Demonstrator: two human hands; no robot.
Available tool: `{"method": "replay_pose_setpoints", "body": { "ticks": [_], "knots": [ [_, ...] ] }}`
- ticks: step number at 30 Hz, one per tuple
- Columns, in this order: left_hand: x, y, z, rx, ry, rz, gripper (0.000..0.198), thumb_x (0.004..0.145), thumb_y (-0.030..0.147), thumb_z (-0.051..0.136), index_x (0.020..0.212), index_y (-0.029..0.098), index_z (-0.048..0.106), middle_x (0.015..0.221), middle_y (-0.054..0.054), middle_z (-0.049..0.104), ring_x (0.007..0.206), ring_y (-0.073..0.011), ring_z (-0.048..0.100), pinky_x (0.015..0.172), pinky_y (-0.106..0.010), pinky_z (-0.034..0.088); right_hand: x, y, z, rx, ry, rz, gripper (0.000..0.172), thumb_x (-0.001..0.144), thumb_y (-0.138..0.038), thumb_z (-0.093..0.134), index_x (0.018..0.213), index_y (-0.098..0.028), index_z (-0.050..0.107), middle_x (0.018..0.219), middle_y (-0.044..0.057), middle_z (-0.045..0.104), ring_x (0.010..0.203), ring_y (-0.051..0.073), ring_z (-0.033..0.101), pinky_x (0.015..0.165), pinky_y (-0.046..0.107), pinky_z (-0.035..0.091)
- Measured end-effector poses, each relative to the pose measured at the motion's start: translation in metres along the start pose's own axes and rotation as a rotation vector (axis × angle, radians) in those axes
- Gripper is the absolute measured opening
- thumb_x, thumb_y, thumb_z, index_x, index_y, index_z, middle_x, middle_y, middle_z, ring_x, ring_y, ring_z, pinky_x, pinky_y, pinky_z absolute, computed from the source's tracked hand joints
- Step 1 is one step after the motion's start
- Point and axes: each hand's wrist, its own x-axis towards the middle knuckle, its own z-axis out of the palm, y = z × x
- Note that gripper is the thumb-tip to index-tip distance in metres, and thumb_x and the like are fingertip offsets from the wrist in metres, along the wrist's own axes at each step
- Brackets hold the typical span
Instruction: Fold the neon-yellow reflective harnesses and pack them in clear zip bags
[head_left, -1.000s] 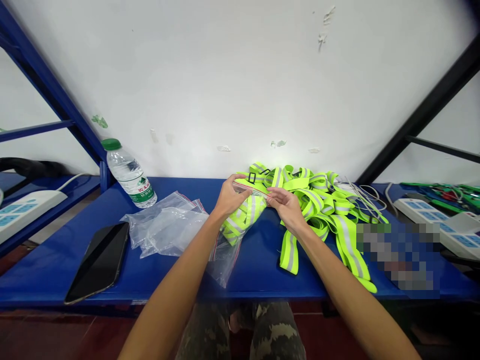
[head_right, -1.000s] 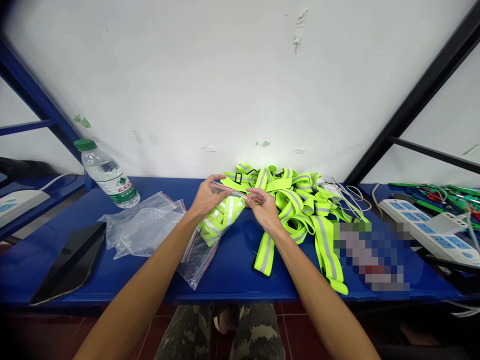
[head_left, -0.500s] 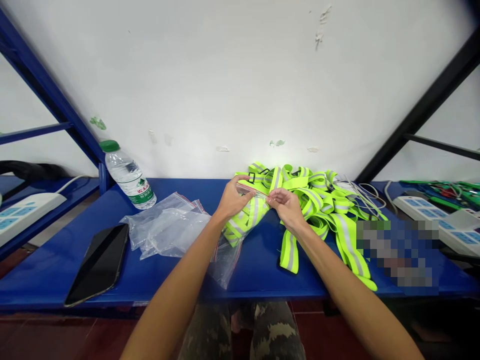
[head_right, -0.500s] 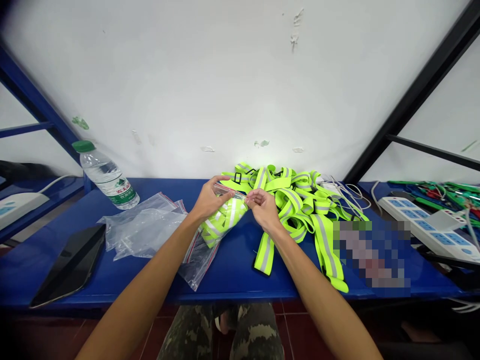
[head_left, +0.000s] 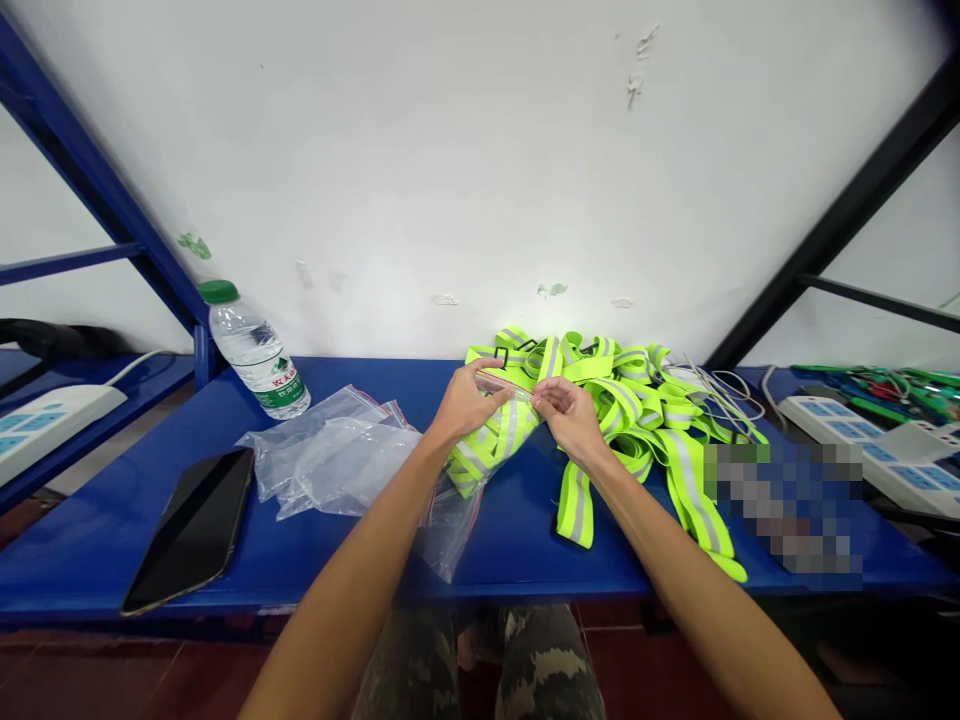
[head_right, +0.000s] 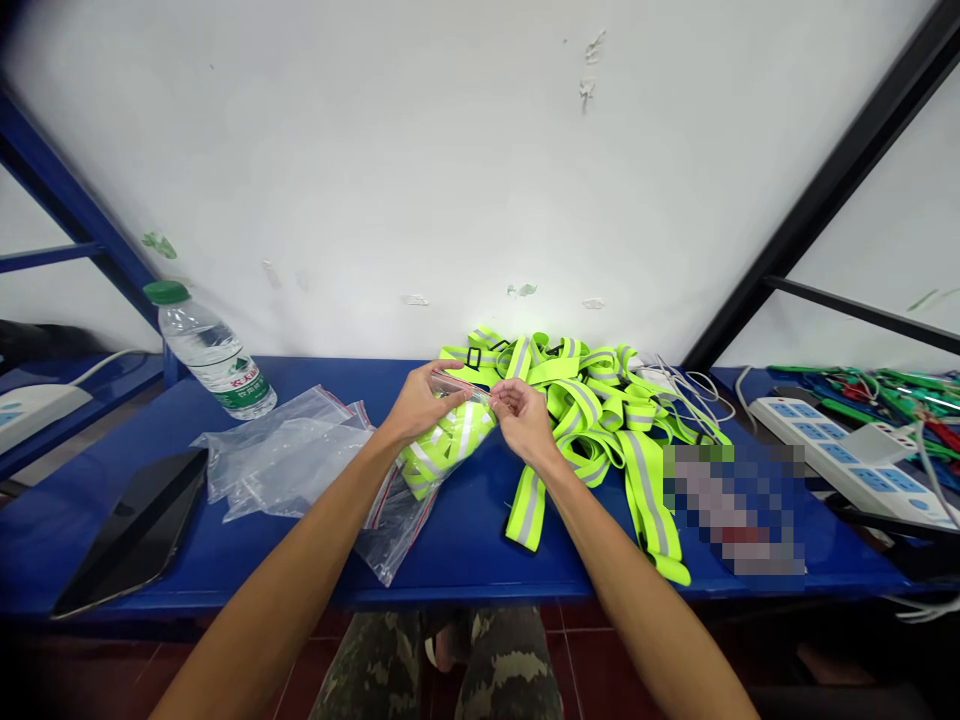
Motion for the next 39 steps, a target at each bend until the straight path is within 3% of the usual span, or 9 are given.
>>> {"method": "replay_pose_setpoints", "body": {
  "ticks": [4, 7, 16, 25, 31, 39],
  "knots": [
    [-0.001, 0.003, 0.001, 0.034, 0.002, 0.031, 0.049, 0.071, 0.023, 0.075, 0.118, 0.013, 0.062, 0.092, -0.008, 0.074, 0.084, -0.0214, 0.069, 0.079, -0.032, 0.051, -0.001, 0.0, 0.002, 0.032, -0.026, 0.057, 0.038, 0.061, -0.044, 0.082, 0.086, -0.021, 0.065, 0.076, 0.002, 0.067, 0.072, 0.016, 0.062, 0.068, 0.031, 0.051],
    [-0.003, 0.008, 0.004, 0.065, 0.004, 0.043, 0.049, 0.072, 0.022, 0.074, 0.118, 0.012, 0.061, 0.09, -0.007, 0.073, 0.082, -0.0206, 0.068, 0.079, -0.031, 0.051, -0.002, 0.001, 0.004, 0.056, -0.045, 0.066, 0.039, 0.058, -0.045, 0.084, 0.081, -0.021, 0.064, 0.076, 0.002, 0.067, 0.07, 0.016, 0.063, 0.068, 0.031, 0.052],
    [-0.003, 0.005, 0.003, 0.114, 0.025, 0.052, 0.059, 0.072, 0.024, 0.074, 0.127, 0.016, 0.055, 0.098, -0.007, 0.072, 0.092, -0.0227, 0.068, 0.087, -0.036, 0.05, -0.006, 0.0, 0.005, -0.113, 0.001, -0.146, 0.023, 0.071, -0.036, 0.077, 0.083, -0.022, 0.062, 0.078, 0.003, 0.066, 0.076, 0.018, 0.063, 0.075, 0.033, 0.053],
    [0.002, 0.0, 0.0, 0.069, 0.122, 0.003, 0.055, 0.068, 0.021, 0.075, 0.12, 0.013, 0.059, 0.085, -0.007, 0.072, 0.081, -0.0212, 0.068, 0.078, -0.033, 0.051, 0.004, 0.001, -0.005, -0.026, -0.039, 0.03, 0.031, 0.059, -0.037, 0.082, 0.077, -0.02, 0.064, 0.069, 0.0, 0.064, 0.062, 0.014, 0.058, 0.058, 0.028, 0.048],
    [0.001, 0.0, 0.001, 0.099, 0.165, 0.03, 0.052, 0.069, 0.023, 0.075, 0.118, 0.016, 0.06, 0.089, -0.006, 0.071, 0.08, -0.0198, 0.067, 0.08, -0.033, 0.05, 0.004, 0.002, -0.004, -0.007, 0.018, -0.032, 0.04, 0.059, -0.036, 0.083, 0.087, -0.022, 0.058, 0.063, -0.005, 0.059, 0.058, 0.012, 0.055, 0.057, 0.026, 0.046],
    [0.002, -0.004, -0.004, 0.12, 0.229, 0.042, 0.052, 0.069, 0.026, 0.077, 0.117, 0.017, 0.06, 0.097, -0.007, 0.07, 0.087, -0.0203, 0.066, 0.085, -0.034, 0.05, 0.007, -0.001, -0.01, 0.093, -0.029, 0.104, 0.055, 0.053, -0.047, 0.086, 0.091, -0.022, 0.054, 0.061, -0.005, 0.063, 0.055, 0.014, 0.059, 0.061, 0.031, 0.051]
  ]
}}
